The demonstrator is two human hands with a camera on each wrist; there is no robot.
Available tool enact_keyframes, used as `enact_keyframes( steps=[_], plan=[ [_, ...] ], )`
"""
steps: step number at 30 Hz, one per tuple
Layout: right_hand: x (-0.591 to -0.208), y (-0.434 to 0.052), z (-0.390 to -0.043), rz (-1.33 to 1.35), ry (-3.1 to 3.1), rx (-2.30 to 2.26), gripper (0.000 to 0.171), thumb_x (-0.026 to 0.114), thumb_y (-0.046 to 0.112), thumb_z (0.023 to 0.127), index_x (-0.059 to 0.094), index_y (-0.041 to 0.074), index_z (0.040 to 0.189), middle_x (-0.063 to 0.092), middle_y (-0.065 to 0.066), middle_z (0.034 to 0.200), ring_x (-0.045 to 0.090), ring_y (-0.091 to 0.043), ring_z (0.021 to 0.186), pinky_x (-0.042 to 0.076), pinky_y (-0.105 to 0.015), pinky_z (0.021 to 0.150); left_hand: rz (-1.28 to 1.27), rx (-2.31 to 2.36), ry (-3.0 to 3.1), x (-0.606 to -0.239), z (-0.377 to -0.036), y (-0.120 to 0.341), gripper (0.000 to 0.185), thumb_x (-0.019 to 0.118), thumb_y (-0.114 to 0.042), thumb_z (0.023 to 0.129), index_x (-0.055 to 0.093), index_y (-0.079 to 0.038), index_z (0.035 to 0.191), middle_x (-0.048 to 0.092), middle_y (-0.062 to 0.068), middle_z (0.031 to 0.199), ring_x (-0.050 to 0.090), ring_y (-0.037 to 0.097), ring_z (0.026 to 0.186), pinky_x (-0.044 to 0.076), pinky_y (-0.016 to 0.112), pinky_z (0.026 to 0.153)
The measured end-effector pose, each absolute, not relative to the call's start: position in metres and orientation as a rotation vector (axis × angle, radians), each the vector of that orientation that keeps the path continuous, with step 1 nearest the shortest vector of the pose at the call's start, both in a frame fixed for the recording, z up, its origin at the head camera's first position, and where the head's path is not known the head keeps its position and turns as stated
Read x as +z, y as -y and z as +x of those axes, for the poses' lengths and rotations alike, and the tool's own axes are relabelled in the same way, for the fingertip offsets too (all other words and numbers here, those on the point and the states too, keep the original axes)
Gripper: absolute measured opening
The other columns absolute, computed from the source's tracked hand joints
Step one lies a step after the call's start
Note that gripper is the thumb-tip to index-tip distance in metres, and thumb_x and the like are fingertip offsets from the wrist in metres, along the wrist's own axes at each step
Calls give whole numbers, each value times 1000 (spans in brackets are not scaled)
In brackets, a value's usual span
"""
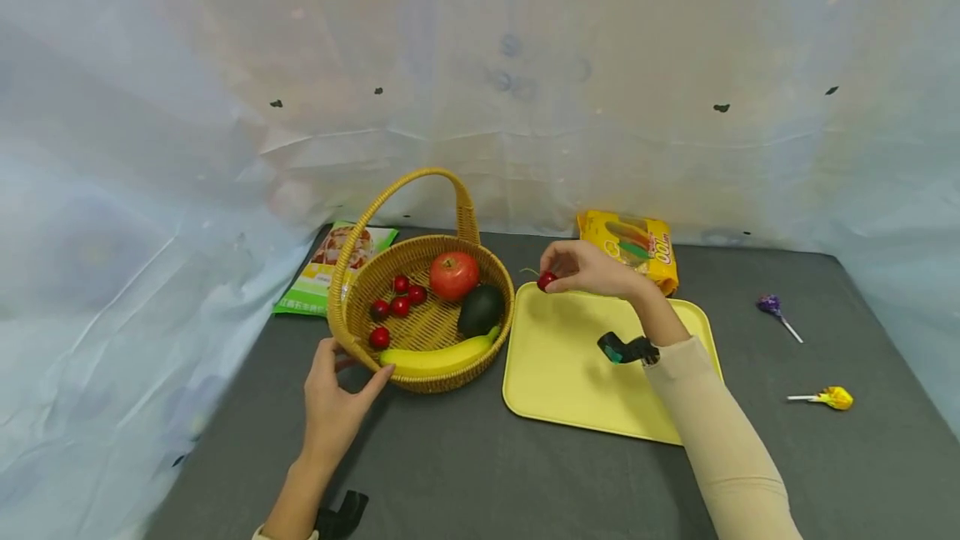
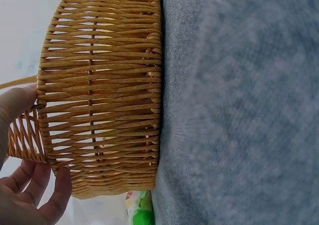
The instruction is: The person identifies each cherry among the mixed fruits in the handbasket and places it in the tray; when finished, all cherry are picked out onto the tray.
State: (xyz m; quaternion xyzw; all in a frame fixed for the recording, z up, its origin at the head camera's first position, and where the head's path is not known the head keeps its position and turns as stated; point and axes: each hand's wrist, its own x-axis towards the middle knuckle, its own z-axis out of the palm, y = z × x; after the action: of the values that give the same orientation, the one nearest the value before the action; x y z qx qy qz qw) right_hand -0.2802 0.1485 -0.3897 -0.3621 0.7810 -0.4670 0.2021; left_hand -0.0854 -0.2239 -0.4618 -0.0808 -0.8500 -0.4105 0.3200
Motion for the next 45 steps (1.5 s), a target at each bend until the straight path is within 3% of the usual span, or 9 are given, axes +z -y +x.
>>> enact_keyframes(
  steps=[6,12,30,36,45],
  plan=[
    [-435,-157,-279,-946,-2312,-1242,23,72,-4,88,62,-9,108,65,-19,99,65,-33,85,56,-32,70,-210,-1069,2225,-463,-86,224,57,90,0,69,55,5,114,57,12,105,56,19,98,48,24,86],
    [-449,-150,-280,-928,-2413,-1214,22,76,-5,84,66,-6,104,66,-14,95,63,-27,83,54,-35,73,-203,-1065,2240,-462,-86,223,56,91,-2,70,56,5,113,57,11,105,57,18,97,49,24,86],
    [-453,-146,-273,-961,-2434,-1167,25,77,0,85,67,-6,107,67,-14,99,63,-23,84,53,-34,75,-199,-1064,2241,-459,-85,222,57,91,-1,69,56,4,114,57,10,105,56,17,96,48,22,86],
    [-457,-143,-276,-972,-2489,-1138,24,80,0,83,68,-4,103,63,-13,97,59,-22,82,51,-32,73,-184,-1066,2232,-458,-85,220,57,91,-3,69,56,4,114,58,8,105,55,11,96,50,25,82],
    [-452,-141,-274,-961,-2512,-1108,24,80,2,83,67,-2,103,62,-14,98,61,-27,88,53,-39,78,-188,-1059,2227,-458,-85,220,58,92,-4,69,56,4,114,58,9,105,55,11,96,50,26,81]
  ],
)
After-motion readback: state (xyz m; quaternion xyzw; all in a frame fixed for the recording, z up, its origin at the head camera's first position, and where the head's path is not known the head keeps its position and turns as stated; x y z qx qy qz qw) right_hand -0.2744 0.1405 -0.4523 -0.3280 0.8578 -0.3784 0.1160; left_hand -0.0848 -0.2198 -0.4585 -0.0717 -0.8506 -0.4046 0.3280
